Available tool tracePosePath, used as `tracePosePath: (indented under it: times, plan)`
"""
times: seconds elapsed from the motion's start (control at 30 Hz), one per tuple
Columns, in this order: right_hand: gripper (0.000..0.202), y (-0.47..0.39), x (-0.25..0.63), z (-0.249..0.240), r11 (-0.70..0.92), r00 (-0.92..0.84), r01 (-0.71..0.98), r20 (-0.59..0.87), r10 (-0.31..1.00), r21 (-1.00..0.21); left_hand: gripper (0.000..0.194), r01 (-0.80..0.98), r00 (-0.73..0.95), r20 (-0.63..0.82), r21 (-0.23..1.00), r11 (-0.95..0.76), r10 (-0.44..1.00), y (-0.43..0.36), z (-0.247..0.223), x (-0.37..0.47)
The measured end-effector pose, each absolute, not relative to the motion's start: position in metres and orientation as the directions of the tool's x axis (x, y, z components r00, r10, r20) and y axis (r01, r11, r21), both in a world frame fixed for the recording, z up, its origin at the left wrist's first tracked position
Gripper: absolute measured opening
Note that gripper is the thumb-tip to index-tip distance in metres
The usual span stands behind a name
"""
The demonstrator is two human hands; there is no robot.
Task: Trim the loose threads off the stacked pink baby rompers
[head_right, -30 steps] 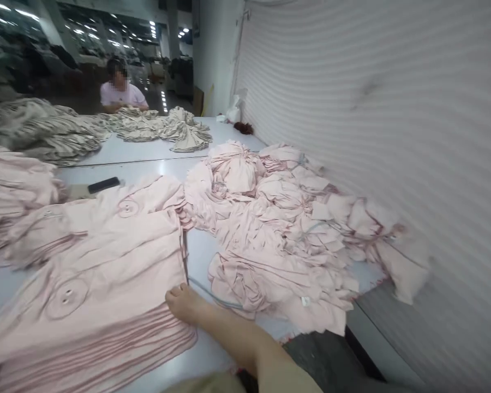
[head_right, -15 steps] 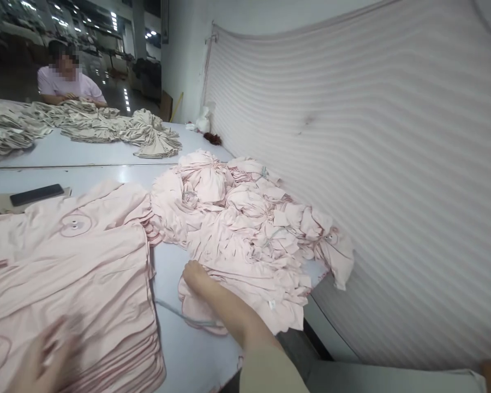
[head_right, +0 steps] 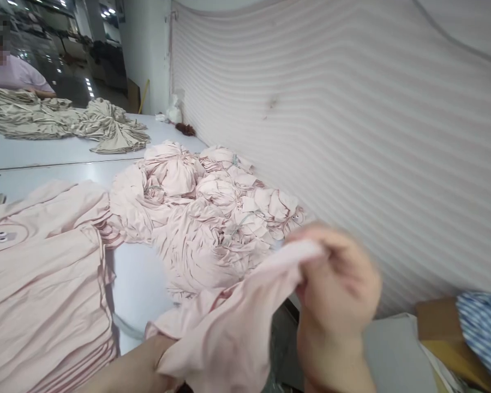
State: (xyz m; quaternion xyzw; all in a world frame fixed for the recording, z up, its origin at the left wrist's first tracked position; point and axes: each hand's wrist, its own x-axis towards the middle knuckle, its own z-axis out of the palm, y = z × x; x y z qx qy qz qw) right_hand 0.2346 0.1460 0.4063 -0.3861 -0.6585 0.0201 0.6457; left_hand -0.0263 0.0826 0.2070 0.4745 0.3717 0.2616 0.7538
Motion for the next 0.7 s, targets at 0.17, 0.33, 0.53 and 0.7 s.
tracePosePath:
  times: [0.17,0.33,0.53,0.7]
  plan:
    - [0.022,0.277,0.256,0.401,0.306,0.256,0.752,0.687,0.68,-0.584,0.035,-0.146,0.324,-0.608,0.724,0.674,0.724,0.082,0.195,-0.059]
    - [0.022,0.375,0.205,0.34,0.152,0.025,0.845,0.323,0.946,-0.513,0.054,-0.534,0.021,-0.689,0.605,0.591,0.724,0.084,0.191,-0.091]
    - [0.015,0.322,0.125,0.261,0.42,-0.435,0.759,0.094,0.896,-0.497,0.053,-0.376,-0.3,-0.578,0.803,0.463,0.759,0.1,0.192,-0.078]
    - [0.028,0.203,0.111,0.236,0.853,-0.748,0.419,0.414,0.519,-0.312,0.045,-0.583,-0.231,-0.591,0.72,0.376,0.773,0.099,0.216,-0.042]
